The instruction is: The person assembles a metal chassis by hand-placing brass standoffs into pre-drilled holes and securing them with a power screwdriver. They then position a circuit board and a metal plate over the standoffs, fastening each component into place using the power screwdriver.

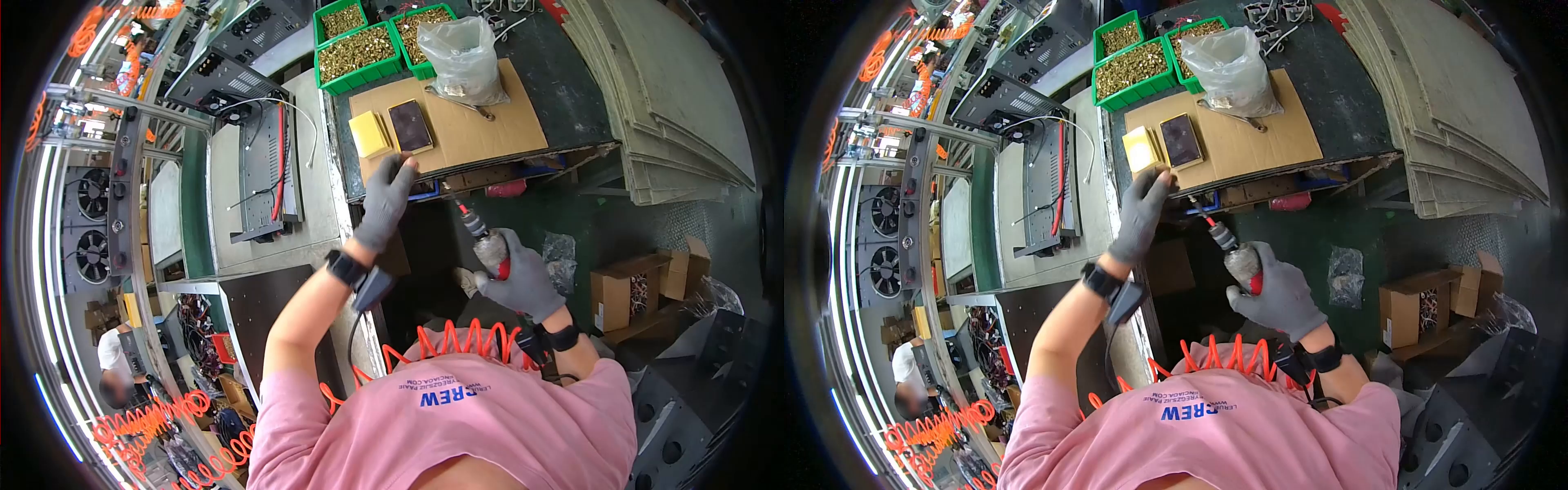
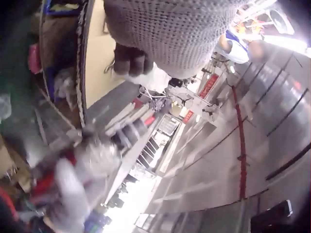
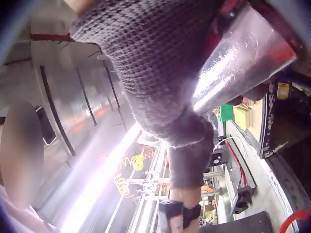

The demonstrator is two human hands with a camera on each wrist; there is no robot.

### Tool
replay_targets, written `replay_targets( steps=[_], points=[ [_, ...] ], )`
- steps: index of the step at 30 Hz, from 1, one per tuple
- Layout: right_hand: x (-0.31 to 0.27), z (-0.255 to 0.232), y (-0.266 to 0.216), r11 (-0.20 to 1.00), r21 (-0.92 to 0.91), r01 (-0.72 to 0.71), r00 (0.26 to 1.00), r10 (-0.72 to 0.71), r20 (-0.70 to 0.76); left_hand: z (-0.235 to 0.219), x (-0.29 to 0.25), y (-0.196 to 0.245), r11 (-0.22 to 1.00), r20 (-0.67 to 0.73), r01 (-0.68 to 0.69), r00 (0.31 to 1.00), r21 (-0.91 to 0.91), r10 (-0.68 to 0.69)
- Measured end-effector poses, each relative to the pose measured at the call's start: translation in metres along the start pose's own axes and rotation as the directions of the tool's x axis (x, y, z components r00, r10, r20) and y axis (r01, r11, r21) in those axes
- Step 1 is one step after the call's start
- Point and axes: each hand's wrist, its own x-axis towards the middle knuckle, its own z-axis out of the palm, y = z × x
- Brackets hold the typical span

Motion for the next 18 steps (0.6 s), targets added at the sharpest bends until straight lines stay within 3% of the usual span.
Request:
replay_targets(
  steps=[1,2,3,4,7,9,10,12,14,16,18],
  points=[
    [-0.002,0.0,0.004,0.999,0.036,0.001,0.999,0.0,-0.041,-0.001,0.018,-0.009,1.0,-0.001,-0.004,1.0,0.002,0.004],
    [-0.004,-0.001,0.007,0.999,0.037,-0.027,0.998,0.029,-0.06,-0.002,0.034,-0.015,0.911,-0.038,-0.119,0.989,0.396,0.146],
    [-0.006,-0.002,0.011,0.999,0.038,-0.021,0.998,0.024,-0.065,-0.002,0.051,-0.022,0.661,-0.017,-0.186,0.957,0.727,0.289],
    [-0.009,-0.003,0.015,0.999,0.038,-0.013,0.996,0.016,-0.089,-0.002,0.068,-0.035,0.657,-0.016,-0.191,0.955,0.729,0.296],
    [-0.019,-0.008,0.021,0.999,0.006,-0.033,0.992,0.034,-0.118,0.006,0.11,-0.06,0.58,-0.078,0.07,0.997,0.812,-0.012],
    [-0.024,-0.015,0.02,0.972,0.014,-0.235,0.971,0.235,-0.047,0.017,0.126,-0.07,0.515,-0.179,0.182,0.982,0.838,-0.055],
    [-0.026,-0.017,0.023,0.958,0.038,-0.283,0.958,0.284,-0.029,0.023,0.133,-0.075,0.517,-0.172,0.174,0.984,0.838,-0.052],
    [-0.031,-0.019,0.03,0.953,0.036,-0.302,0.952,0.303,-0.044,0.035,0.142,-0.082,0.414,-0.331,0.336,0.94,0.846,-0.085],
    [-0.035,-0.02,0.039,0.945,0.035,-0.326,0.943,0.327,-0.053,0.041,0.147,-0.086,0.436,-0.322,0.339,0.94,0.833,-0.115],
    [-0.039,-0.017,0.049,0.989,-0.037,-0.141,0.972,0.131,-0.195,0.041,0.147,-0.088,0.448,-0.312,0.342,0.939,0.826,-0.141],
    [-0.04,-0.017,0.051,0.989,-0.011,-0.146,0.968,0.14,-0.21,0.039,0.145,-0.087,0.504,-0.292,0.316,0.948,0.804,-0.13]
  ],
)
